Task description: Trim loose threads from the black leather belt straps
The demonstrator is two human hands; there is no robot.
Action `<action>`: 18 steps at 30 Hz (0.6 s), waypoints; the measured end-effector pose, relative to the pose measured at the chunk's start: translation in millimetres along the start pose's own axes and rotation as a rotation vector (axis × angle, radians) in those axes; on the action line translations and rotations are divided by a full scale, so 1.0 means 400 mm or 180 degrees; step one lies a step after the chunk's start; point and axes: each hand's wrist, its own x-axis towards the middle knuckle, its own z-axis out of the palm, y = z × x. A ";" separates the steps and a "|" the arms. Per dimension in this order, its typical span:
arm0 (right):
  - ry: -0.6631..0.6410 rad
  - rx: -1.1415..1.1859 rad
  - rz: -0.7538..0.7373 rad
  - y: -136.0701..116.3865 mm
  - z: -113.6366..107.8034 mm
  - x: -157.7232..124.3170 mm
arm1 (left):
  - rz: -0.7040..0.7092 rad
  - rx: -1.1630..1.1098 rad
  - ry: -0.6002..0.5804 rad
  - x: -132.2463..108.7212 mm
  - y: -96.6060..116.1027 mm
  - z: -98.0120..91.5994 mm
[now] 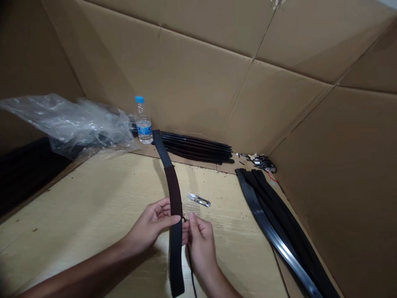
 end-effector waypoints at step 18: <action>0.1893 -0.4212 -0.0255 -0.073 -0.375 0.084 | -0.0077 0.0130 -0.0405 0.017 0.059 -0.044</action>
